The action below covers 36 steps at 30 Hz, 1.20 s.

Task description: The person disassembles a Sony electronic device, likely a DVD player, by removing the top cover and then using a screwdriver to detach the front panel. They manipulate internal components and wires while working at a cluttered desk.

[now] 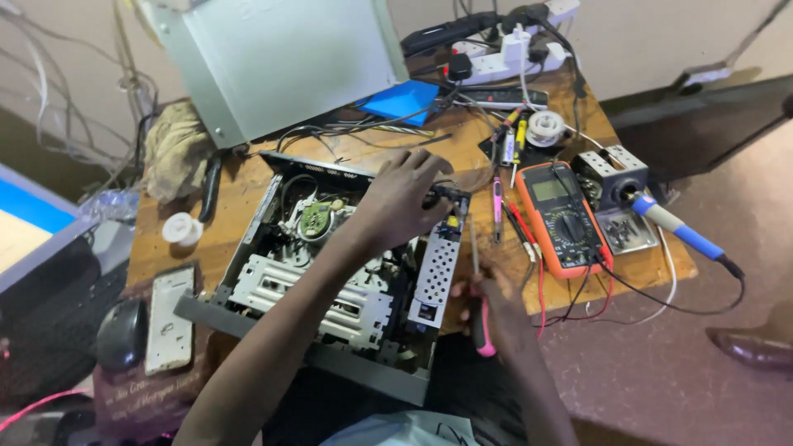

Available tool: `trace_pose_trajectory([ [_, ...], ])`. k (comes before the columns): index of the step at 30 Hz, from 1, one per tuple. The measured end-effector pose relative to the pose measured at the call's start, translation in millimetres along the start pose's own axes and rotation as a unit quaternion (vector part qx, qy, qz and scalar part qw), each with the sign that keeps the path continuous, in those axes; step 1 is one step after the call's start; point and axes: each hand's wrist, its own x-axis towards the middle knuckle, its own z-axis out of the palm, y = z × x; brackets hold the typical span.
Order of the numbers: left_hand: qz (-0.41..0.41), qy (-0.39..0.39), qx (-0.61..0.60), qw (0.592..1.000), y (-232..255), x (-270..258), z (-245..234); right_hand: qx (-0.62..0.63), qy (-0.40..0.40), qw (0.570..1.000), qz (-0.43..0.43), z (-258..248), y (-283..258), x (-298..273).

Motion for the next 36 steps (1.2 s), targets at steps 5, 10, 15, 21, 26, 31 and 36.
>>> trace_pose_trajectory([
  [5, -0.006, -0.178, -0.07, 0.981, 4.4, 13.8, 8.2, -0.035, 0.03, 0.998, 0.043, 10.0, -12.7, -25.1],
  [10, -0.02, -0.2, -0.053, 0.978, 11.1, 14.2, 6.6, -0.095, 0.04, 0.992, 0.077, 17.0, -28.3, -36.3],
  [15, -0.017, -0.183, -0.064, 0.981, 11.4, 12.2, 8.2, -0.112, 0.04, 0.99, 0.075, 16.7, -31.7, -44.7],
  [21, -0.008, -0.161, -0.094, 0.982, 1.1, 11.6, 15.7, -0.105, 0.048, 0.991, 0.071, 11.4, -27.3, -49.3],
  [26, -0.004, -0.162, -0.106, 0.981, 2.7, 10.5, 12.1, -0.083, 0.029, 0.992, 0.09, 3.2, -26.4, -49.3],
  [31, -0.023, -0.193, -0.129, 0.973, 1.1, 11.0, 4.4, -0.122, 0.049, 0.989, 0.07, 5.3, -26.7, -49.5],
  [36, 0.008, -0.189, -0.128, 0.974, -3.9, 7.8, 4.4, -0.132, 0.079, 0.985, 0.076, 21.8, -21.7, -43.9],
])
